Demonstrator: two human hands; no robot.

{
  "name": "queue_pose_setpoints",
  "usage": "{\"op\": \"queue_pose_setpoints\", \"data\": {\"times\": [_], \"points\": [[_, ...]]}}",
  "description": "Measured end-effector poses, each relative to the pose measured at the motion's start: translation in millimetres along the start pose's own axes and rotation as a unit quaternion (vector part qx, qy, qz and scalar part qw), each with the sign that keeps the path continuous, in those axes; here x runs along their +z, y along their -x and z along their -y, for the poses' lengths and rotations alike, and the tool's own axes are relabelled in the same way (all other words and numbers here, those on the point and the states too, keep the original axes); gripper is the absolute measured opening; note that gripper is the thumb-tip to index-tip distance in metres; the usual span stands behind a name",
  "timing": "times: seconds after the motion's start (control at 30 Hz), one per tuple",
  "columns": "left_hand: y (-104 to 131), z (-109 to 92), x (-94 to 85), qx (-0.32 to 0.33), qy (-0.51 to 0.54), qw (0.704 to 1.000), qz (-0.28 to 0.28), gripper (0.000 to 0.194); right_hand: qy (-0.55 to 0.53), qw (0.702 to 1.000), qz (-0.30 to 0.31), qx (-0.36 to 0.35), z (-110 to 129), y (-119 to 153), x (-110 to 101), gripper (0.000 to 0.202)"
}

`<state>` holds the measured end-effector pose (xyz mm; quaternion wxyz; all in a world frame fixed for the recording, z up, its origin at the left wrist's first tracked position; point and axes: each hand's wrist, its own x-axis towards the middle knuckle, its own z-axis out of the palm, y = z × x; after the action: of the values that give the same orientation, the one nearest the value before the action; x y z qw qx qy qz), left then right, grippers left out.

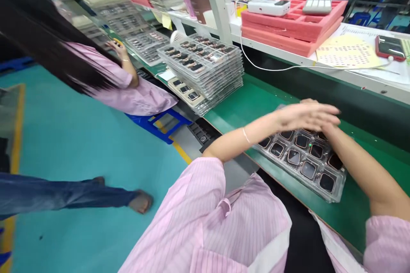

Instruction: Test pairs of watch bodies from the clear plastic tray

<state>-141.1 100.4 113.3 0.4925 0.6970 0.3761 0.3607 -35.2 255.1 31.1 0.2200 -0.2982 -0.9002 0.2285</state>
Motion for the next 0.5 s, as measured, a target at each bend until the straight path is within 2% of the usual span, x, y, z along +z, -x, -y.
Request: {"op": "queue_pose_setpoints", "data": {"times": [0.07, 0.1, 0.13, 0.2, 0.3, 0.4, 0.5], "points": [[8, 32, -42.8, -0.055, -0.023, 0.989, -0.137, 0.053, 0.024, 1.000, -0.004, -0.009, 6, 20, 7, 0.014], [14, 47, -55.5, -0.090, -0.083, 0.972, -0.198, 0.047, 0.041, 0.999, -0.013, -0.018, 6, 28, 9, 0.016], [21, 61, -62.7, -0.112, -0.155, 0.956, -0.222, 0.040, 0.054, 0.998, -0.018, -0.031, 5, 33, 11, 0.019], [33, 82, -64.3, -0.117, -0.252, 0.938, -0.208, 0.031, 0.077, 0.995, -0.015, -0.063, 0, 37, 11, 0.021], [42, 96, -55.7, -0.107, -0.302, 0.932, -0.171, 0.036, 0.090, 0.991, 0.020, -0.097, -9, 37, 10, 0.020], [40, 95, -54.5, -0.131, -0.327, 0.926, -0.140, 0.048, 0.085, 0.990, 0.040, -0.107, -14, 37, 8, 0.026], [33, 87, -56.1, -0.138, -0.360, 0.918, -0.096, 0.043, 0.059, 0.990, 0.047, -0.115, -17, 43, 2, 0.023]]}}
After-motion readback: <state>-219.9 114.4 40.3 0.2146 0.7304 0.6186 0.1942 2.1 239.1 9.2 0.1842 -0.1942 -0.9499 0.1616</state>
